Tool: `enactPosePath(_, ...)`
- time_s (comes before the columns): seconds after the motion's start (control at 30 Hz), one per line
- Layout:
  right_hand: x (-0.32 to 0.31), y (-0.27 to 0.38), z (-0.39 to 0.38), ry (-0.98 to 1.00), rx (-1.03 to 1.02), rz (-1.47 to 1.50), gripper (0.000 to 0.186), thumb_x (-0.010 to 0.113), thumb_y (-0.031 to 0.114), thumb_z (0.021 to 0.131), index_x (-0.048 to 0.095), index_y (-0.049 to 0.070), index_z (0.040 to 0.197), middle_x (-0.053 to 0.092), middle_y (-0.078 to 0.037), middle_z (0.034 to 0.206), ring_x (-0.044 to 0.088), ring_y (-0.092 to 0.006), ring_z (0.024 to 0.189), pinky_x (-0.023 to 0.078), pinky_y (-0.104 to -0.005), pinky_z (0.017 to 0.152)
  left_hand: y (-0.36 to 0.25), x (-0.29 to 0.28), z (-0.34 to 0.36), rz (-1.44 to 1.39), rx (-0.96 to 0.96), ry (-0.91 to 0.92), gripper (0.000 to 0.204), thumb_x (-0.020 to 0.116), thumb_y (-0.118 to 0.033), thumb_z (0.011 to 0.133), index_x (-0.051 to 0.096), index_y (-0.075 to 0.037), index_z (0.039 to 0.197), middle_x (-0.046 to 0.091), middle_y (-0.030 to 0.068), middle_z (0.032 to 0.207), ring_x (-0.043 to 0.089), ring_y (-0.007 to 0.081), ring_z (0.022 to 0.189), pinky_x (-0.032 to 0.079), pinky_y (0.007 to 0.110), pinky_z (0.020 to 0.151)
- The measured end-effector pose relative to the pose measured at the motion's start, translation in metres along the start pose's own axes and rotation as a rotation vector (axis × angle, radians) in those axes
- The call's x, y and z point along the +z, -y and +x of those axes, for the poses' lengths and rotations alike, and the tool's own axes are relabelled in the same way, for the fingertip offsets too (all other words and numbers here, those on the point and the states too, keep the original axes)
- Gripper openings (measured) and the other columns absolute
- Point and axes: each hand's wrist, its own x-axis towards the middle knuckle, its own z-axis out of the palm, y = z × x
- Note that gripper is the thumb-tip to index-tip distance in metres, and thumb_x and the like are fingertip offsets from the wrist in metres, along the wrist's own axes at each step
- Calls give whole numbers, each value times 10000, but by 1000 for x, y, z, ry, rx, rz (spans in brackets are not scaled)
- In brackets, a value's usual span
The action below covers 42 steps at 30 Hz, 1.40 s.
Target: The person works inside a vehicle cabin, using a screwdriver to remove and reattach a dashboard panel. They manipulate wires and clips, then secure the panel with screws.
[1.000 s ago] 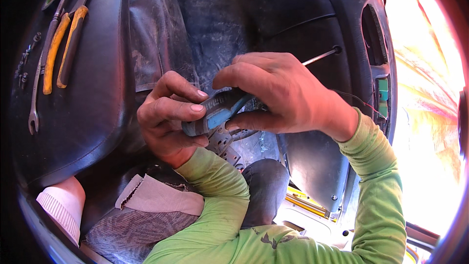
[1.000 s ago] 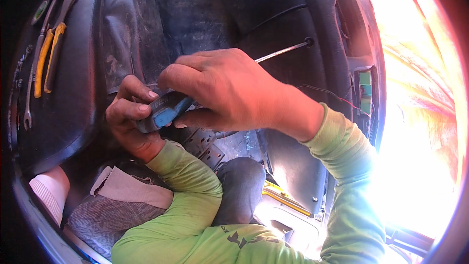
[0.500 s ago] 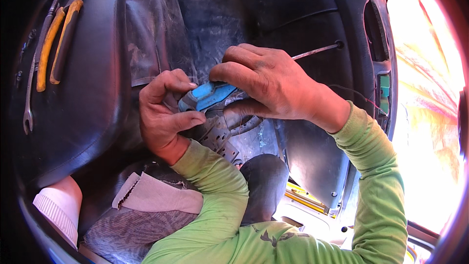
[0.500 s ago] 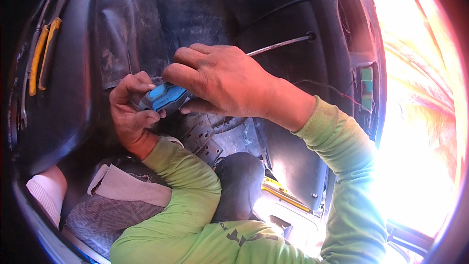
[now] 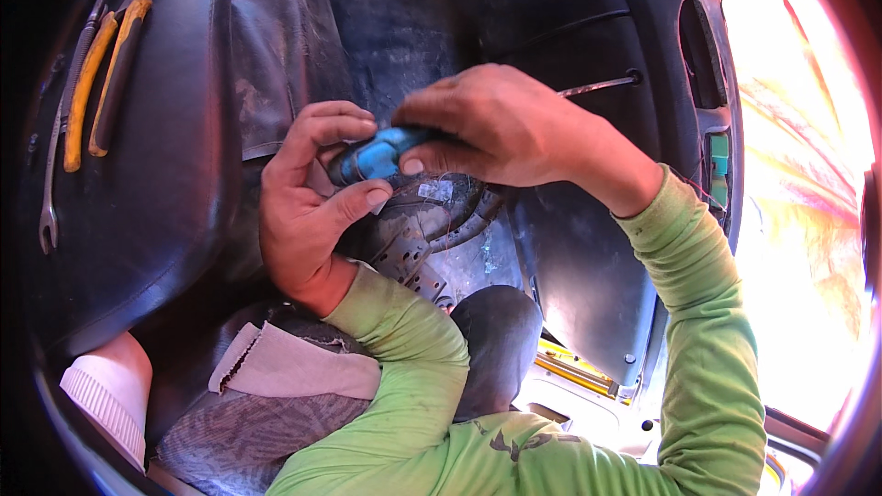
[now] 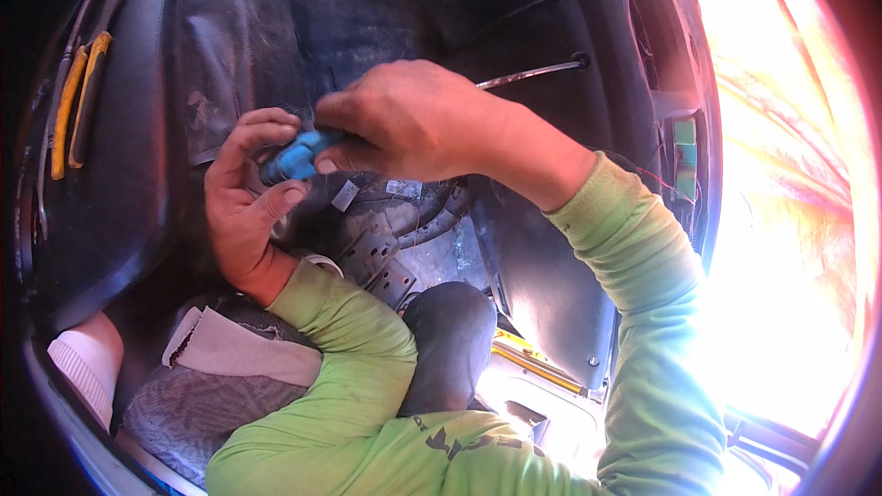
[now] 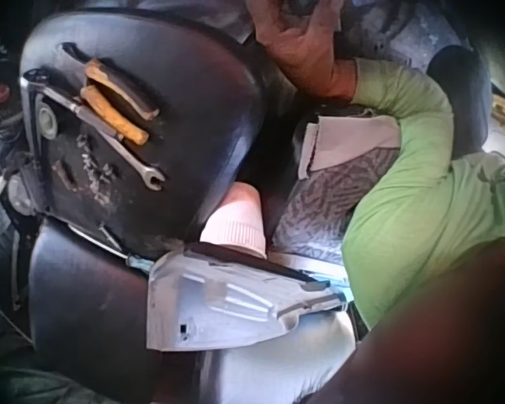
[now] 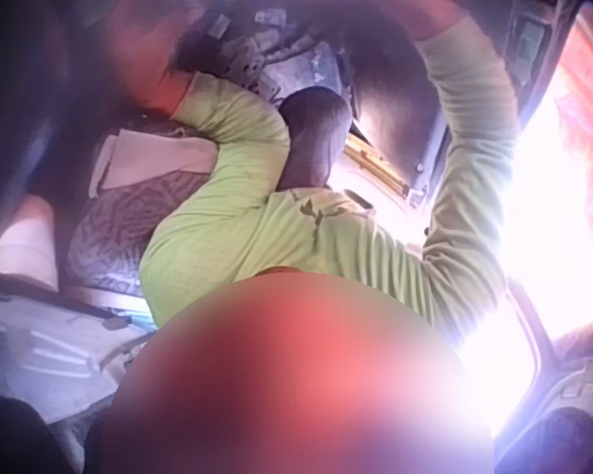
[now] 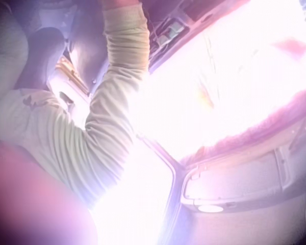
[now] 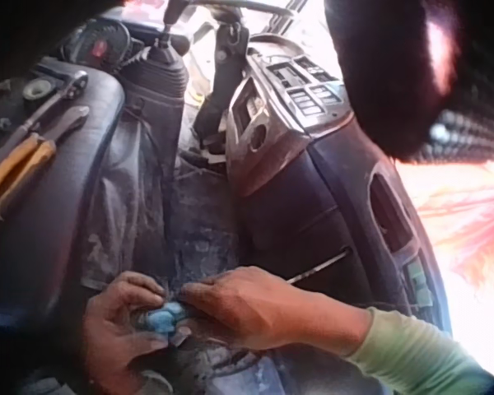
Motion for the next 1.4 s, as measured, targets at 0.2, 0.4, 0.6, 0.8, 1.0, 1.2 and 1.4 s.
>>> enactPosePath(0.2, -4, 2, -9, -201, -105, -105, 386, 794, 246, 878, 604, 40, 1143, 640, -142, 1005, 658, -401, 860, 505, -489, 714, -14, -13, -8, -11, -318, -57, 353, 818, -153, 891, 689, 53, 1148, 662, 78, 1070, 639, 117, 954, 512, 240, 800)
enactPosePath(0.4, -12, -7, -10, -107, -133, -67, 363, 779, 223, 887, 627, 30, 1155, 649, -132, 1048, 662, -412, 885, 514, -482, 728, -11, -7, 0, -42, -223, -27, 367, 822, -225, 888, 701, 48, 1103, 670, 137, 1140, 668, 131, 937, 542, 243, 758)
enactPosePath(0.6, -18, -5, -11, -119, -138, 58, 350, 792, 239, 894, 637, 24, 1122, 655, -139, 1004, 672, -397, 899, 523, -458, 743, -2, 0, -3, 59, 211, 18, 410, 822, -270, 898, 707, 55, 1120, 667, 168, 1169, 696, 143, 907, 565, 228, 658)
enactPosePath(0.8, -7, 2, -18, -227, -51, 24, 320, 803, 209, 898, 633, 31, 1102, 646, -130, 992, 671, -380, 925, 526, -447, 763, -12, -5, -7, -130, -169, -107, 575, 827, -422, 908, 693, 55, 1199, 690, 146, 1140, 704, 149, 917, 598, 248, 699)
enactPosePath(1.0, 5, -11, -15, -201, -52, 52, 328, 788, 216, 906, 625, 52, 1140, 644, -133, 1001, 675, -393, 937, 525, -472, 767, 13, -8, 3, -188, -86, 95, 686, 894, -270, 823, 601, 47, 1357, 689, 155, 1252, 708, 199, 1062, 597, 292, 855)
enactPosePath(1.2, 11, -9, -17, -167, 9, -35, 332, 755, 169, 915, 611, 73, 1199, 666, -138, 1032, 688, -396, 975, 539, -496, 798, 34, -5, 10, -327, -8, 172, 813, 833, 52, 751, 484, -4, 1483, 630, 211, 1382, 628, 287, 1293, 522, 378, 1095)
enactPosePath(1.4, 12, -3, -19, -214, 26, -99, 343, 742, 115, 890, 590, 68, 1194, 662, -138, 1037, 684, -390, 1001, 552, -490, 818, 46, 4, 13, -505, 57, 151, 846, 804, 54, 752, 450, -28, 1515, 542, 247, 1483, 596, 330, 1342, 478, 411, 1132)
